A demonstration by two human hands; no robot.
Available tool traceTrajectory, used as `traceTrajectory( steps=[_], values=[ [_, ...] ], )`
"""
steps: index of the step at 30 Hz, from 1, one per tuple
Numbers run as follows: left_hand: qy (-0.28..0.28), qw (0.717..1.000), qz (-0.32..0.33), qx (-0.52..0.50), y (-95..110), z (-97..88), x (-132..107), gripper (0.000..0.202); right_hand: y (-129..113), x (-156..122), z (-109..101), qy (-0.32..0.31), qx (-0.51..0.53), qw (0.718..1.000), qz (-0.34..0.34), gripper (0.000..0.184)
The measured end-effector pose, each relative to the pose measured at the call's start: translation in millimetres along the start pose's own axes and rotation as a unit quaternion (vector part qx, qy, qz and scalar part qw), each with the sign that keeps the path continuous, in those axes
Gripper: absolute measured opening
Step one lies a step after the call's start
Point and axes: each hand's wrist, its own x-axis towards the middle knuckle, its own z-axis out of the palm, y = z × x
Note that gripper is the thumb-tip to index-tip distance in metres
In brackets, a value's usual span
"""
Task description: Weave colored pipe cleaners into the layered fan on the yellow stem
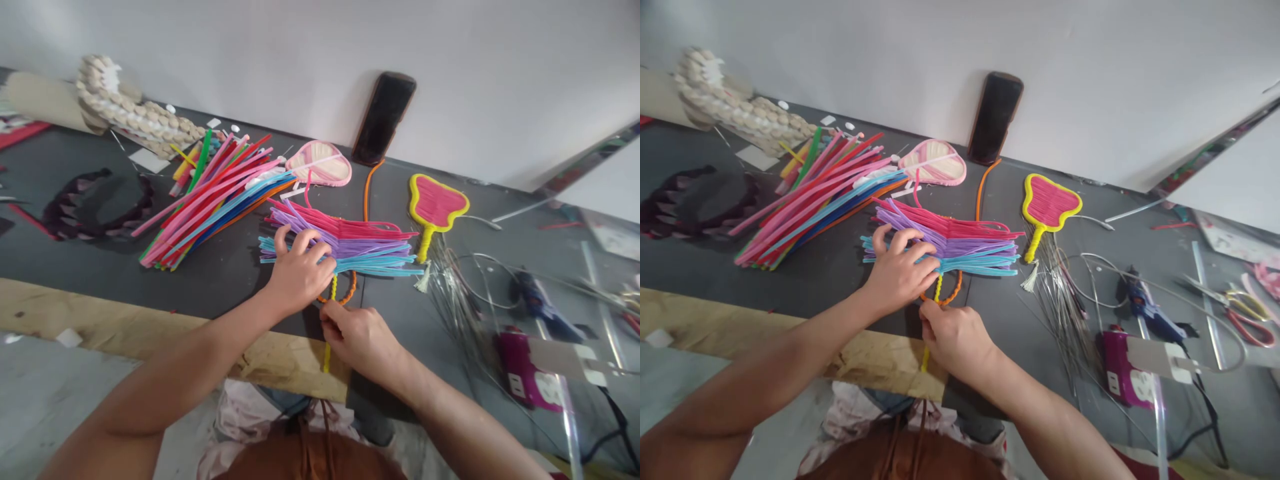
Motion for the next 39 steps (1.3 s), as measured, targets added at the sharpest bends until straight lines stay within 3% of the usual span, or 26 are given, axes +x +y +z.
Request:
traceTrajectory(
  steps=[6, 14, 17, 19, 23, 25, 32, 39],
  values=[
    [0.008, 1.0, 0.007, 0.023, 3, -1.4, 0, 0.022, -1, 3, 4, 0.0, 0.001, 0.999, 0.039, 0.022],
    [0.028, 0.999, -0.007, 0.015, 2, 5.0, 0, 0.018, -3, 3, 3, -0.022, 0.008, 0.999, 0.035, 0.022],
    [0.02, 1.0, 0.001, 0.014, 1, 5.0, 1, 0.016, 3, 3, -2, -0.027, 0.028, 0.999, 0.021, 0.014],
    [0.009, 1.0, 0.001, 0.008, 1, 4.2, 1, 0.016, 12, 6, -9, 0.02, 0.024, 0.999, 0.009, 0.011],
    [-0.003, 1.0, -0.002, -0.007, 1, 2.7, 1, 0.01, 31, 18, -18, 0.185, -0.059, 0.98, -0.031, 0.02],
    [-0.003, 1.0, -0.006, -0.013, 1, 2.6, 0, 0.01, 36, 25, -18, 0.222, -0.103, 0.969, -0.043, 0.017],
    [-0.013, 1.0, -0.01, -0.017, 2, 2.3, 0, 0.015, 39, 34, -9, 0.208, -0.159, 0.965, 0.015, 0.009],
    [-0.026, 0.998, -0.025, -0.041, 4, 5.5, -2, 0.015, 40, 36, -9, 0.221, -0.167, 0.961, 0.025, 0.008]
  ],
)
